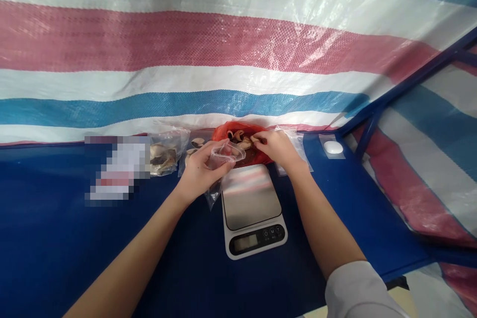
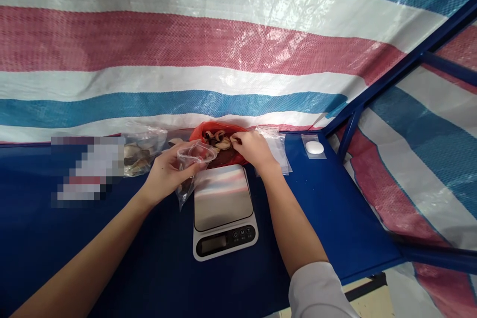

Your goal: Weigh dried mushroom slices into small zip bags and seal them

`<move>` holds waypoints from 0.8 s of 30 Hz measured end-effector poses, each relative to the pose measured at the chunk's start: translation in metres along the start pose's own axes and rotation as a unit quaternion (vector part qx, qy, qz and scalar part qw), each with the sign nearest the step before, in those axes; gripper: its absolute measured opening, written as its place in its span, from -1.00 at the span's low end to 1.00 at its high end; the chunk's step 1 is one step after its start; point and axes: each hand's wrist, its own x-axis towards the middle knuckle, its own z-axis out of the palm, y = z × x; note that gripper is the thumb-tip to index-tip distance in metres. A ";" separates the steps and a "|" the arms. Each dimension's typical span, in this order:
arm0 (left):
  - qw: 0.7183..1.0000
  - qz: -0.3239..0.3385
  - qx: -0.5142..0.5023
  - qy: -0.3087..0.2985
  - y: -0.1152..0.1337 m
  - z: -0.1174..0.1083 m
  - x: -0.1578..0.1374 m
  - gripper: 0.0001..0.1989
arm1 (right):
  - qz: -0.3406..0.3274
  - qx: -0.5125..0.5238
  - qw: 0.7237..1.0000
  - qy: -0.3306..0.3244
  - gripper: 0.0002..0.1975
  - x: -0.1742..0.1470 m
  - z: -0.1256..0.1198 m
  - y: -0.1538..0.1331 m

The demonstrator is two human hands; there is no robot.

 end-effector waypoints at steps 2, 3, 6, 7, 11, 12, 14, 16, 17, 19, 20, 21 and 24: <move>1.000 0.001 -0.003 -0.002 0.000 0.000 0.000 -0.51 | -0.023 0.088 0.996 0.011 -0.77 -0.002 -0.006 0.003; 1.000 0.002 -0.005 -0.002 0.001 0.001 0.001 -0.51 | -0.037 0.134 0.990 0.014 -0.78 -0.003 -0.010 0.004; 1.000 -0.001 -0.006 -0.006 0.003 0.000 0.001 -0.50 | -0.074 0.250 0.965 0.009 -0.79 -0.009 -0.023 0.002; 1.000 -0.002 -0.004 -0.008 0.003 0.000 0.001 -0.50 | -0.082 0.278 0.957 0.004 -0.78 -0.011 -0.027 0.000; 1.000 0.008 0.011 -0.016 0.007 0.000 0.002 -0.51 | -0.112 0.334 0.936 -0.025 -0.74 -0.021 -0.044 -0.013; 1.000 0.012 0.015 -0.021 0.008 0.000 0.002 -0.52 | -0.124 0.335 0.934 -0.032 -0.74 -0.023 -0.046 -0.017; 0.999 0.019 0.024 -0.027 0.010 0.000 0.001 -0.53 | -0.151 0.322 0.933 -0.044 -0.73 -0.027 -0.050 -0.025; 0.999 0.028 0.027 -0.031 0.012 0.001 0.001 -0.53 | -0.178 0.295 0.937 -0.055 -0.73 -0.030 -0.053 -0.032; 0.999 0.032 0.027 -0.033 0.013 0.002 0.001 -0.53 | -0.189 0.276 0.941 -0.057 -0.74 -0.031 -0.054 -0.036; 0.998 0.041 0.028 -0.039 0.014 0.003 0.000 -0.52 | -0.202 0.229 0.950 -0.057 -0.78 -0.034 -0.056 -0.043; 0.998 0.044 0.029 -0.044 0.014 0.004 0.000 -0.52 | -0.208 0.203 0.955 -0.057 -0.81 -0.035 -0.057 -0.046; 0.997 0.046 0.031 -0.048 0.014 0.004 0.000 -0.53 | -0.215 0.177 0.959 -0.059 -0.82 -0.035 -0.058 -0.049; 0.996 0.054 0.036 -0.054 0.013 0.005 -0.001 -0.54 | -0.233 0.131 0.960 -0.079 -0.80 -0.036 -0.059 -0.055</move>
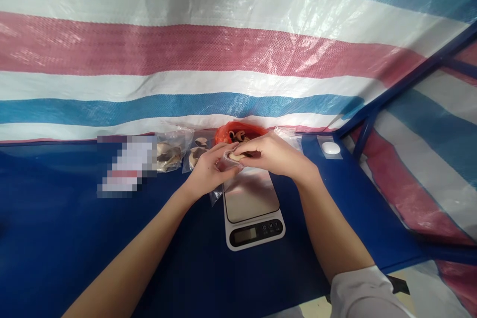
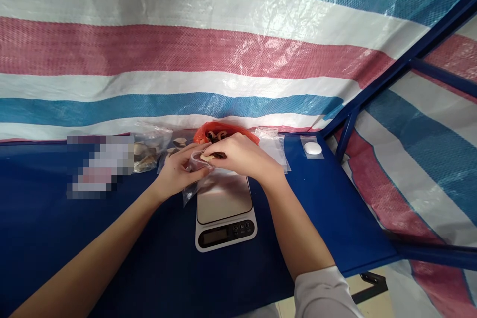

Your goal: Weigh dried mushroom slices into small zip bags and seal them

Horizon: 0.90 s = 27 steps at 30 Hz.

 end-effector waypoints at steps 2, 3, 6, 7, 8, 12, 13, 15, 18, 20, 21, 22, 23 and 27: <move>1.000 0.005 0.005 -0.001 -0.002 0.001 0.000 -0.53 | -0.007 -0.008 1.000 -0.010 -0.80 0.001 0.001 -0.002; 1.000 0.008 0.006 -0.001 -0.002 0.001 0.000 -0.52 | -0.009 -0.011 1.000 -0.009 -0.80 0.001 0.002 -0.002; 1.000 0.010 0.007 -0.002 -0.003 0.001 -0.001 -0.50 | -0.008 -0.011 1.000 -0.006 -0.78 0.002 0.004 -0.003; 1.000 0.006 0.007 -0.002 -0.004 0.001 -0.001 -0.49 | -0.006 -0.007 1.000 -0.007 -0.78 0.002 0.004 -0.003; 1.000 0.001 0.007 -0.001 -0.003 0.000 -0.001 -0.49 | -0.003 -0.002 1.000 -0.009 -0.79 0.002 0.004 -0.003; 1.000 -0.010 -0.005 0.005 -0.004 -0.001 0.000 -0.49 | -0.005 0.025 1.000 -0.017 -0.81 0.002 0.001 -0.003; 1.000 -0.011 -0.010 0.007 -0.004 -0.002 -0.001 -0.49 | -0.006 0.035 0.999 -0.014 -0.81 0.002 0.000 -0.002; 1.000 -0.020 -0.017 0.012 -0.005 -0.003 -0.001 -0.48 | -0.003 0.057 0.998 -0.004 -0.81 0.000 -0.002 0.000; 0.999 -0.031 -0.021 0.021 -0.006 -0.005 -0.001 -0.45 | 0.015 0.083 0.996 0.013 -0.80 -0.004 -0.007 0.008; 0.999 -0.033 -0.024 0.024 -0.005 -0.007 0.000 -0.46 | 0.035 0.097 0.994 0.028 -0.79 -0.007 -0.010 0.017; 0.999 -0.034 -0.027 0.026 -0.004 -0.008 0.000 -0.48 | 0.047 0.099 0.993 0.038 -0.79 -0.009 -0.011 0.023; 0.998 -0.036 -0.032 0.029 -0.004 -0.010 0.001 -0.49 | 0.063 0.094 0.992 0.050 -0.78 -0.009 -0.011 0.029; 0.998 -0.041 -0.036 0.035 -0.003 -0.011 0.001 -0.51 | 0.079 0.080 0.992 0.059 -0.79 -0.009 -0.010 0.036; 0.995 -0.071 -0.053 0.036 -0.002 -0.016 0.003 -0.62 | 0.126 -0.042 0.990 0.046 -0.79 -0.005 -0.001 0.059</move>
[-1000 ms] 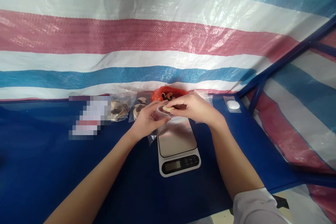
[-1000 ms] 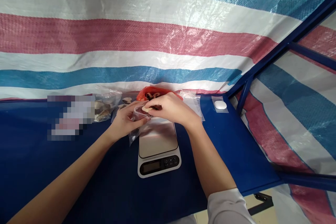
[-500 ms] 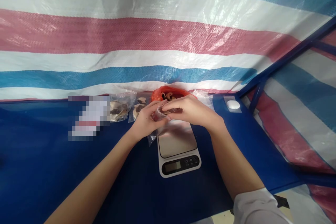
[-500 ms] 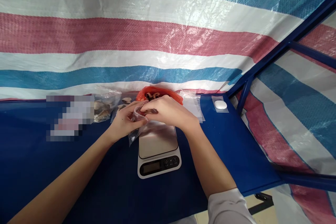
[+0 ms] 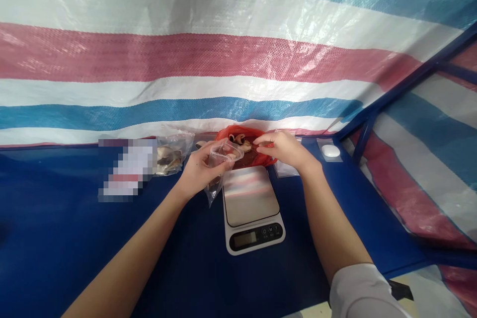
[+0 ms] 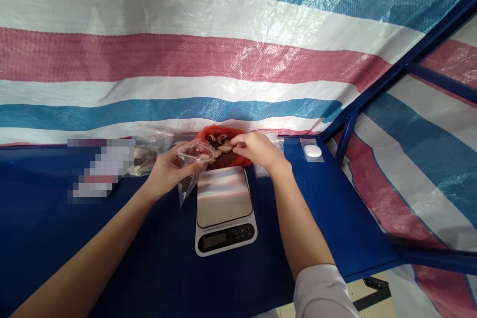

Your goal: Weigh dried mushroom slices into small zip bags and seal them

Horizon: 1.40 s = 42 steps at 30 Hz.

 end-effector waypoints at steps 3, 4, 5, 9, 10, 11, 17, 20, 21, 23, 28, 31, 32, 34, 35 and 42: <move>1.000 -0.015 -0.021 -0.011 0.000 -0.002 0.001 -0.62 | 0.020 -0.090 0.995 -0.023 -0.76 0.007 0.013 0.004; 0.999 -0.018 -0.025 -0.011 -0.001 -0.003 0.001 -0.62 | 0.026 -0.111 0.993 -0.029 -0.74 0.008 0.017 0.003; 0.999 -0.021 -0.026 -0.010 -0.001 -0.003 0.000 -0.61 | 0.029 -0.127 0.991 -0.032 -0.73 0.010 0.021 0.001; 1.000 -0.023 -0.013 0.005 -0.003 -0.001 0.000 -0.54 | 0.029 -0.150 0.988 -0.015 -0.70 0.015 0.038 -0.004; 1.000 -0.021 -0.009 0.009 -0.003 -0.001 -0.001 -0.52 | 0.027 -0.153 0.988 -0.012 -0.70 0.015 0.041 -0.004; 1.000 -0.020 -0.007 0.009 -0.003 -0.001 -0.001 -0.52 | 0.026 -0.156 0.987 -0.011 -0.69 0.016 0.045 -0.004; 1.000 -0.019 -0.006 -0.007 0.000 -0.001 0.000 -0.62 | 0.036 -0.177 0.984 -0.009 -0.65 0.018 0.056 -0.002; 1.000 -0.017 -0.006 0.002 -0.001 0.000 0.000 -0.60 | 0.045 -0.185 0.982 -0.005 -0.65 0.019 0.058 -0.001; 1.000 -0.016 -0.005 0.004 -0.001 0.000 -0.001 -0.59 | 0.046 -0.187 0.981 -0.003 -0.66 0.019 0.059 -0.001; 1.000 -0.015 -0.004 0.006 -0.003 0.001 -0.001 -0.57 | 0.046 -0.192 0.980 0.000 -0.66 0.020 0.059 -0.002; 1.000 -0.018 -0.017 0.006 -0.004 0.001 -0.001 -0.55 | 0.046 -0.196 0.979 0.001 -0.65 0.018 0.055 -0.003; 0.999 -0.027 -0.022 0.004 -0.002 0.001 -0.001 -0.57 | 0.047 -0.192 0.980 0.016 -0.67 0.017 0.050 -0.001; 0.999 -0.029 -0.024 0.003 -0.002 0.002 -0.001 -0.58 | 0.046 -0.191 0.980 0.021 -0.67 0.017 0.048 -0.001; 0.999 -0.030 -0.028 0.001 -0.001 0.002 -0.001 -0.58 | 0.043 -0.191 0.980 0.022 -0.69 0.016 0.044 0.000; 0.999 -0.029 -0.029 0.002 0.000 0.002 -0.001 -0.58 | 0.041 -0.190 0.981 0.018 -0.69 0.015 0.042 0.001; 1.000 -0.017 -0.012 0.000 0.001 0.003 0.000 -0.63 | 0.018 -0.147 0.989 0.005 -0.70 0.015 0.034 0.012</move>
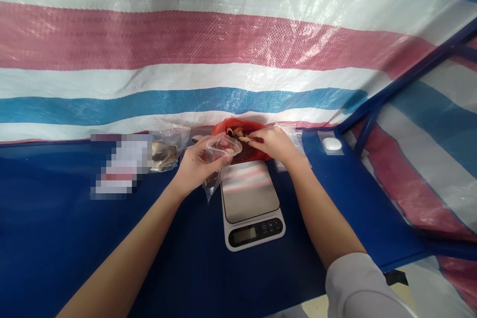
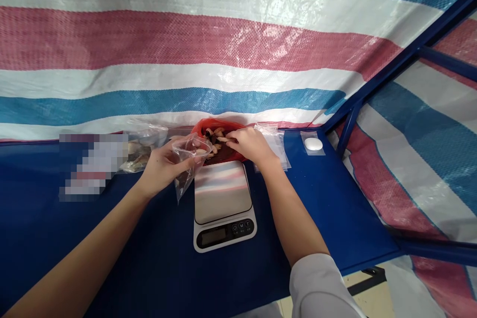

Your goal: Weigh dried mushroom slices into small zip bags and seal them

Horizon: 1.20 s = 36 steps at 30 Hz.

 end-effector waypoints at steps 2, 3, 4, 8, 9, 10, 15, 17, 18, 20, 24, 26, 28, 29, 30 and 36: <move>1.000 0.001 0.002 0.001 -0.002 0.000 0.000 -0.60 | -0.005 0.013 1.000 0.003 -0.70 0.000 0.003 0.004; 1.000 0.001 0.002 0.003 -0.003 0.000 0.000 -0.56 | -0.006 0.018 1.000 0.004 -0.70 0.001 0.004 0.005; 1.000 0.001 0.002 0.006 -0.004 0.001 0.000 -0.52 | -0.009 0.021 1.000 0.004 -0.70 0.001 0.005 0.006; 1.000 0.001 0.002 0.006 -0.006 0.001 -0.001 -0.49 | -0.022 0.018 1.000 -0.011 -0.71 0.001 0.005 0.003; 1.000 0.002 0.002 0.006 -0.005 0.002 -0.001 -0.50 | -0.021 0.011 1.000 -0.017 -0.71 0.000 0.004 0.001; 1.000 0.002 0.002 0.005 -0.005 0.002 -0.001 -0.52 | -0.021 0.003 1.000 -0.023 -0.72 0.000 0.003 -0.001; 1.000 0.002 0.010 0.001 -0.001 0.002 -0.001 -0.60 | -0.014 -0.008 0.999 -0.035 -0.75 -0.001 -0.001 -0.010; 1.000 0.001 0.009 0.001 0.000 0.002 -0.001 -0.60 | 0.002 -0.011 1.000 -0.026 -0.70 -0.001 0.001 -0.014; 1.000 0.000 0.009 0.001 0.000 0.002 -0.001 -0.59 | 0.012 -0.015 1.000 -0.021 -0.67 0.000 0.002 -0.016; 1.000 0.001 0.008 0.004 -0.001 0.002 -0.001 -0.57 | 0.028 -0.024 0.999 -0.011 -0.65 0.000 0.006 -0.019; 1.000 0.005 0.008 0.009 -0.002 0.002 0.000 -0.54 | 0.046 -0.037 0.998 -0.013 -0.66 0.002 0.014 -0.025; 1.000 0.004 0.010 0.008 -0.003 0.002 0.000 -0.54 | 0.057 -0.039 0.997 -0.020 -0.66 0.003 0.017 -0.026; 1.000 0.004 0.012 0.007 -0.002 0.002 0.000 -0.54 | 0.067 -0.039 0.997 -0.021 -0.66 0.004 0.018 -0.025; 1.000 0.004 0.013 0.007 -0.002 0.002 0.000 -0.54 | 0.068 -0.039 0.997 -0.019 -0.66 0.004 0.018 -0.025; 1.000 0.004 0.015 0.007 -0.001 0.002 0.000 -0.54 | 0.066 -0.037 0.997 -0.016 -0.67 0.004 0.018 -0.024; 1.000 -0.002 0.020 0.009 -0.003 0.001 0.000 -0.51 | 0.036 0.050 0.998 0.007 -0.73 0.002 0.006 -0.013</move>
